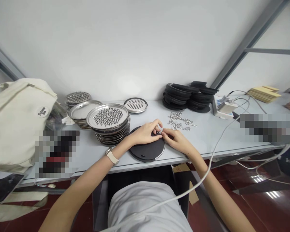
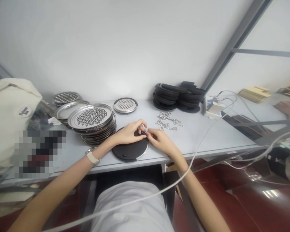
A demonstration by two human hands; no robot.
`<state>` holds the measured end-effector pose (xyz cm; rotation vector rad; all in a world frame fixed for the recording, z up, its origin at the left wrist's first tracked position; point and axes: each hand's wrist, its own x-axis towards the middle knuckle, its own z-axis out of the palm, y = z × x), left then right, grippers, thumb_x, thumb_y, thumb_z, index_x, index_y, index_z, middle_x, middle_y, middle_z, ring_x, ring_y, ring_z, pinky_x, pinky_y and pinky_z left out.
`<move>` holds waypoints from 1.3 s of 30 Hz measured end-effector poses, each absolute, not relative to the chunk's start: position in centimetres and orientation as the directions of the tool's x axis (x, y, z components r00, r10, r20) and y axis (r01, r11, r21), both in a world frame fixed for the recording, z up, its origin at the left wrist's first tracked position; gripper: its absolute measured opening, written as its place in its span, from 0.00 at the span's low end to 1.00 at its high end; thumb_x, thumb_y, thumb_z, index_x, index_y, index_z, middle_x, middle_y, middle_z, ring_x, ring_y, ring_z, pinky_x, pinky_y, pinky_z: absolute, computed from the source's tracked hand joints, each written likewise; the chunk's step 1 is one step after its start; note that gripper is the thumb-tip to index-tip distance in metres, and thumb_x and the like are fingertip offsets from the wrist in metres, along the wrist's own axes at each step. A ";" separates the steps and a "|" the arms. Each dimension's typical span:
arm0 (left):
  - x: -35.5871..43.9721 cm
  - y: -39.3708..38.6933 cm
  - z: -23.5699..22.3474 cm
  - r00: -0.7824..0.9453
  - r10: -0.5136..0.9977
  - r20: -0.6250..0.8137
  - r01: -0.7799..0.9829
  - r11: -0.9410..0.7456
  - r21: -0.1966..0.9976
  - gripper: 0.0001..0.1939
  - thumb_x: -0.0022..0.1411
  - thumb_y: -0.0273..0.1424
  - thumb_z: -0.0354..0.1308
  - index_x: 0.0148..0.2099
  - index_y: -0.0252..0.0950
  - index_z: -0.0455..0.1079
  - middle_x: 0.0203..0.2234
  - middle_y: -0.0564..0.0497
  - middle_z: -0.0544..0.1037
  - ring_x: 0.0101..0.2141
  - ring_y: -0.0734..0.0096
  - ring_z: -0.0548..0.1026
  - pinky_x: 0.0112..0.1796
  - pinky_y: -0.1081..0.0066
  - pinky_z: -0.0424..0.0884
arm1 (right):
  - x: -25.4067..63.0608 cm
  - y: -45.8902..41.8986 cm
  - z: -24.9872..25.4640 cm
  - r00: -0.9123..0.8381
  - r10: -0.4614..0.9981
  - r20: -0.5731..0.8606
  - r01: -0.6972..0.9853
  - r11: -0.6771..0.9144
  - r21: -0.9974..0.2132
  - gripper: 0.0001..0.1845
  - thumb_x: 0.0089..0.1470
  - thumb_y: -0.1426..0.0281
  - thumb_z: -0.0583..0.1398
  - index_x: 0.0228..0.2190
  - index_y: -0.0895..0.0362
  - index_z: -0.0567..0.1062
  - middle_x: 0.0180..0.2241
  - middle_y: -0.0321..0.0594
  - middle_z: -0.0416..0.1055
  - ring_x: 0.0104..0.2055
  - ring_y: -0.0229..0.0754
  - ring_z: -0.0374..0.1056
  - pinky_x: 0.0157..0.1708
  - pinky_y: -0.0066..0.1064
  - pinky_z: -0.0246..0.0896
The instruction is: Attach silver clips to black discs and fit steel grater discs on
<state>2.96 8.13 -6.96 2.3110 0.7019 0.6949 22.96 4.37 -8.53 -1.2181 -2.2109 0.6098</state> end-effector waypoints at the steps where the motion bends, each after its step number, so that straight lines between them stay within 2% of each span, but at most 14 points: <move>1: 2.9 8.1 -6.9 0.720 0.628 0.297 0.299 -0.666 0.684 0.16 0.58 0.30 0.58 0.47 0.38 0.59 0.37 0.50 0.74 0.35 0.72 0.73 0.36 0.72 0.69 | 23.0 4.4 -8.5 -0.446 0.863 0.236 0.618 0.488 -0.617 0.16 0.63 0.65 0.49 0.27 0.57 0.67 0.21 0.32 0.60 0.24 0.35 0.56 0.27 0.28 0.50; 6: 3.0 8.2 -6.9 0.715 0.638 0.284 0.299 -0.647 0.701 0.16 0.57 0.30 0.59 0.47 0.38 0.60 0.34 0.52 0.74 0.34 0.72 0.74 0.35 0.73 0.69 | 23.0 4.3 -8.5 -0.443 0.867 0.230 0.621 0.481 -0.619 0.16 0.63 0.65 0.49 0.25 0.57 0.64 0.21 0.32 0.58 0.24 0.35 0.55 0.27 0.28 0.49; 16: 2.9 8.0 -6.8 0.707 0.662 0.247 0.309 -0.604 0.735 0.18 0.57 0.31 0.59 0.49 0.39 0.61 0.39 0.51 0.75 0.34 0.72 0.75 0.35 0.73 0.71 | 23.0 4.4 -8.7 -0.447 0.864 0.231 0.597 0.480 -0.643 0.17 0.64 0.63 0.48 0.25 0.57 0.64 0.21 0.32 0.59 0.24 0.35 0.54 0.26 0.28 0.48; 24: 2.9 7.9 -6.5 0.703 0.663 0.258 0.289 -0.598 0.747 0.17 0.56 0.30 0.60 0.48 0.38 0.61 0.36 0.52 0.75 0.31 0.75 0.75 0.33 0.75 0.70 | 23.0 4.4 -8.8 -0.430 0.871 0.236 0.605 0.472 -0.641 0.17 0.64 0.63 0.48 0.24 0.56 0.62 0.20 0.32 0.58 0.23 0.35 0.53 0.25 0.28 0.48; 34: 3.0 7.9 -6.6 0.707 0.667 0.237 0.313 -0.595 0.740 0.18 0.57 0.29 0.60 0.49 0.40 0.61 0.37 0.52 0.77 0.33 0.74 0.75 0.35 0.74 0.70 | 23.2 4.4 -8.6 -0.362 0.894 0.262 0.631 0.442 -0.638 0.17 0.63 0.63 0.48 0.24 0.55 0.60 0.20 0.31 0.56 0.23 0.36 0.53 0.26 0.28 0.49; 39: 3.0 7.8 -6.6 0.712 0.652 0.263 0.337 -0.645 0.686 0.17 0.58 0.29 0.59 0.48 0.39 0.61 0.39 0.52 0.75 0.32 0.74 0.74 0.35 0.73 0.70 | 23.1 4.4 -8.6 -0.401 0.880 0.256 0.618 0.466 -0.634 0.17 0.64 0.62 0.48 0.26 0.56 0.65 0.21 0.33 0.61 0.24 0.36 0.56 0.27 0.28 0.51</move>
